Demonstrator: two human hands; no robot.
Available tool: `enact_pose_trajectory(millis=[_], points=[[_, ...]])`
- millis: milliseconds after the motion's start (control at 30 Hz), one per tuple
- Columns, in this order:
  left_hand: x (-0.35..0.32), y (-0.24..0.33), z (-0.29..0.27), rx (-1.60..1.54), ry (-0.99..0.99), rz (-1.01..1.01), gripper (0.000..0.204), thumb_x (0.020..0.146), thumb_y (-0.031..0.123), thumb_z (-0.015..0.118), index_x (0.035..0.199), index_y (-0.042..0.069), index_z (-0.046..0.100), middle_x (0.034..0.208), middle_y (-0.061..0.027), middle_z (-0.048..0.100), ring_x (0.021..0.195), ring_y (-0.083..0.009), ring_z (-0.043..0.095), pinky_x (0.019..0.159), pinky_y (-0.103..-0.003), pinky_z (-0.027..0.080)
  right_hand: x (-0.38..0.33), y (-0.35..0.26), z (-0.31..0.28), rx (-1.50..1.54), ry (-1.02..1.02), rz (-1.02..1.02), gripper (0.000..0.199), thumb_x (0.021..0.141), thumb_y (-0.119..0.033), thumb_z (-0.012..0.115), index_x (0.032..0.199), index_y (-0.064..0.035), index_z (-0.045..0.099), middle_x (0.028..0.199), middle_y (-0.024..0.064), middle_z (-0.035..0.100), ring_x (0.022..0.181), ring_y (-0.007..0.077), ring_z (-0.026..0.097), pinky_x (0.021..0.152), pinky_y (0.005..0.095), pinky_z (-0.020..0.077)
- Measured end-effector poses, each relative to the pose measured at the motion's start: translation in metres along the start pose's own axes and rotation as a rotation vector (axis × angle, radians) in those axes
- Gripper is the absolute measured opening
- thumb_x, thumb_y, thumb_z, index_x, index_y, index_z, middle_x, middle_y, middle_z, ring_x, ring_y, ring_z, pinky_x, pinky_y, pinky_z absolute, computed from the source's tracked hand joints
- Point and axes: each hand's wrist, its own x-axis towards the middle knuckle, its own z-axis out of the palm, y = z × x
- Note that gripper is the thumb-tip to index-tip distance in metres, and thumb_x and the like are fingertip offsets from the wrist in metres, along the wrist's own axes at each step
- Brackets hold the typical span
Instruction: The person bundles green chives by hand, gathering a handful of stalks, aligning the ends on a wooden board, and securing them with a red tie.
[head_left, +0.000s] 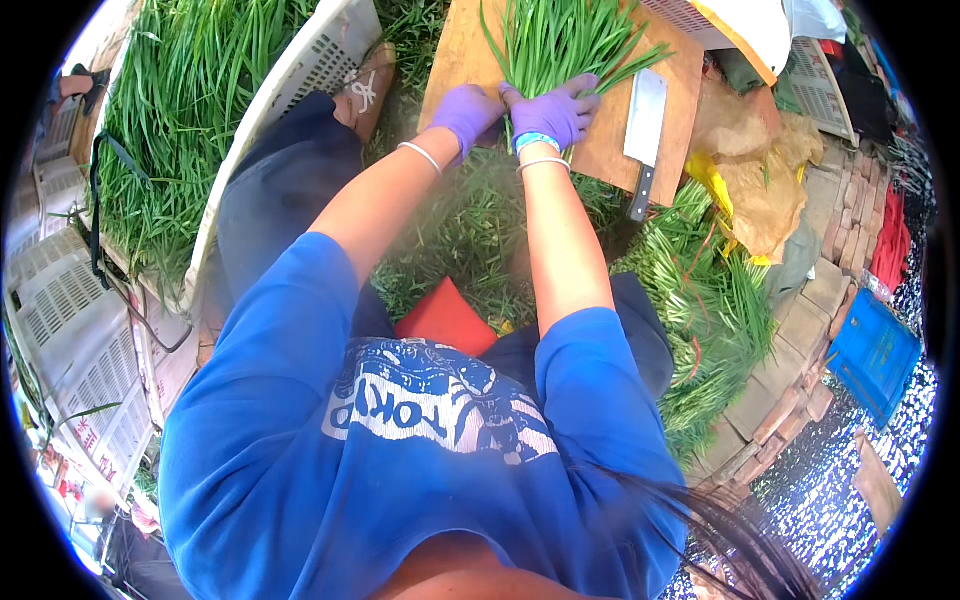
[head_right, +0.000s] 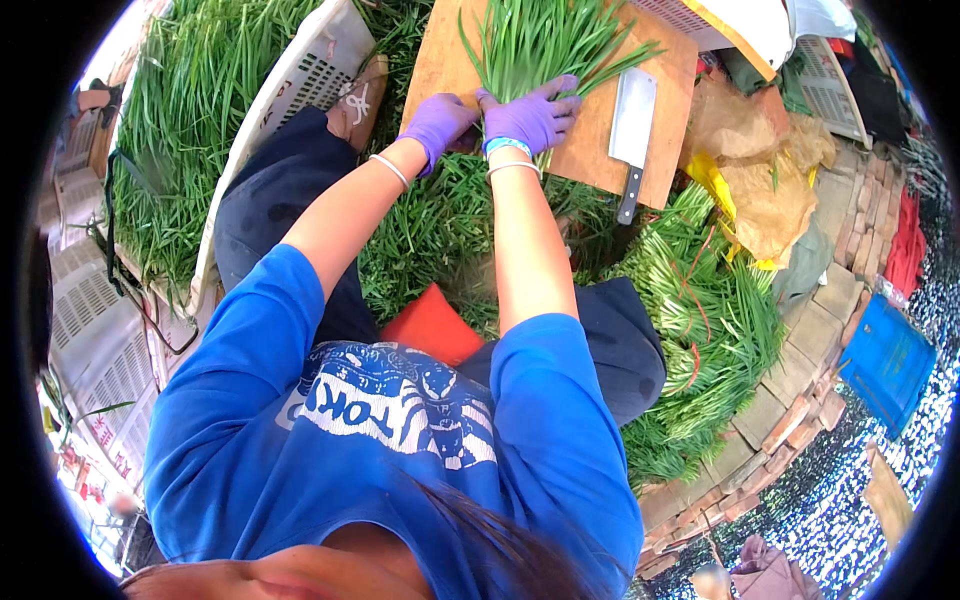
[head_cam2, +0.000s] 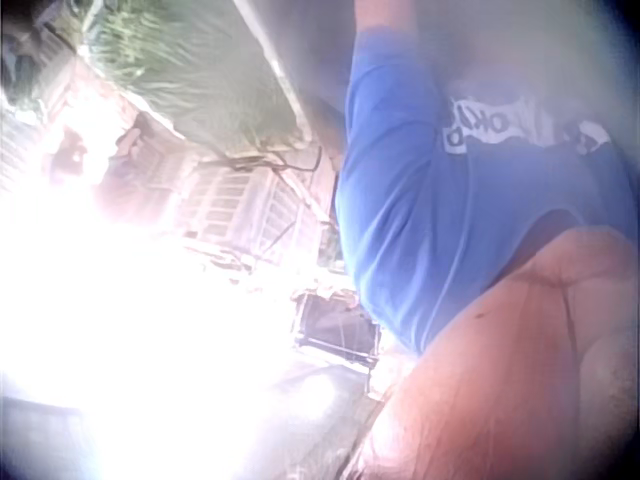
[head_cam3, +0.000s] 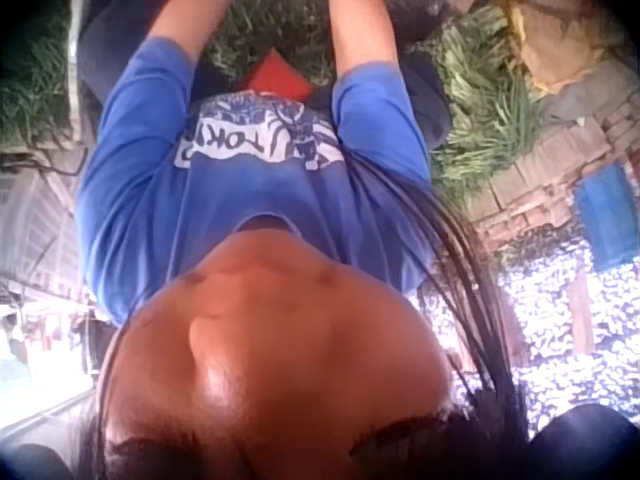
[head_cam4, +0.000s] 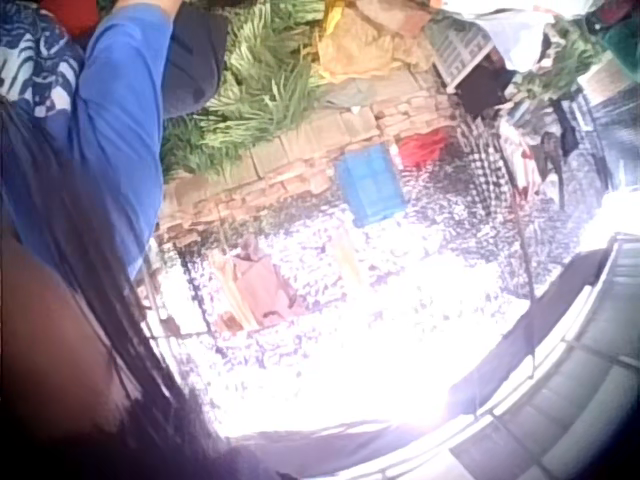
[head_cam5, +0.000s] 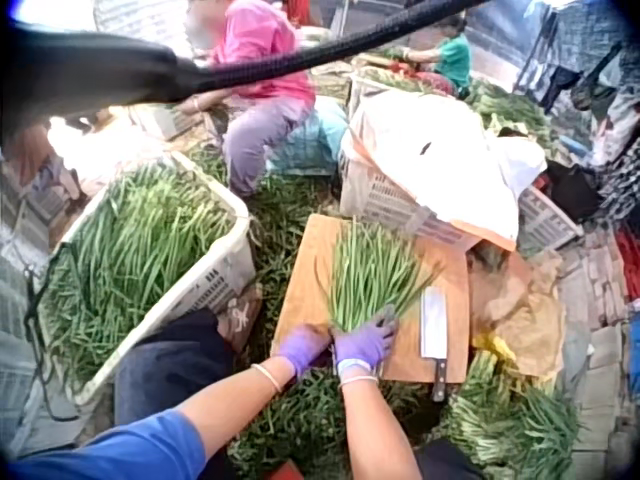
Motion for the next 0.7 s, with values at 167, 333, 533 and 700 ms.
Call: enact_pose_trajectory(millis=[167, 333, 533, 700], points=[[-0.022, -0.005, -0.009, 0.618, 0.174, 0.173, 0.027, 0.065, 0.023, 0.054, 0.079, 0.001, 0.063, 0.083, -0.0224, 0.059, 0.081, -0.0349, 0.058, 0.074, -0.039, 0.046, 0.000, -0.007, 0.003, -0.040, -0.011, -0.009, 0.117, 0.051, -0.059, 0.069, 0.134, -0.0029, 0.008, 0.131, 0.0267, 0.021, 0.117, 0.0396, 0.031, 0.094, 0.0441, 0.0305], [-0.046, -0.077, -0.019, 1.018, -0.115, 0.236, 0.028, 0.066, 0.024, 0.056, 0.084, 0.003, 0.063, 0.086, -0.0183, 0.061, 0.078, -0.0321, 0.060, 0.068, -0.039, 0.048, 0.002, -0.003, -0.001, -0.014, -0.011, -0.020, 0.117, 0.051, -0.060, 0.069, 0.134, -0.0025, 0.008, 0.131, 0.0270, 0.022, 0.116, 0.0403, 0.032, 0.093, 0.0442, 0.0319], [-0.056, -0.076, -0.031, 1.196, -0.461, 0.398, 0.029, 0.074, 0.025, 0.056, 0.097, 0.009, 0.060, 0.081, -0.0140, 0.062, 0.078, -0.0285, 0.059, 0.069, -0.038, 0.046, 0.004, -0.001, 0.007, -0.026, 0.000, -0.036, 0.117, 0.052, -0.062, 0.066, 0.133, -0.0018, 0.007, 0.131, 0.0269, 0.021, 0.117, 0.0400, 0.031, 0.093, 0.0447, 0.0307], [-0.012, -0.045, -0.007, 0.620, 0.312, 0.766, 0.028, 0.073, 0.021, 0.055, 0.099, 0.009, 0.056, 0.081, -0.0128, 0.060, 0.075, -0.0299, 0.058, 0.066, -0.038, 0.046, 0.008, -0.001, 0.007, -0.036, -0.046, -0.022, 0.116, 0.053, -0.062, 0.065, 0.134, -0.0026, 0.006, 0.132, 0.0268, 0.019, 0.119, 0.0398, 0.027, 0.094, 0.0469, 0.0288]])
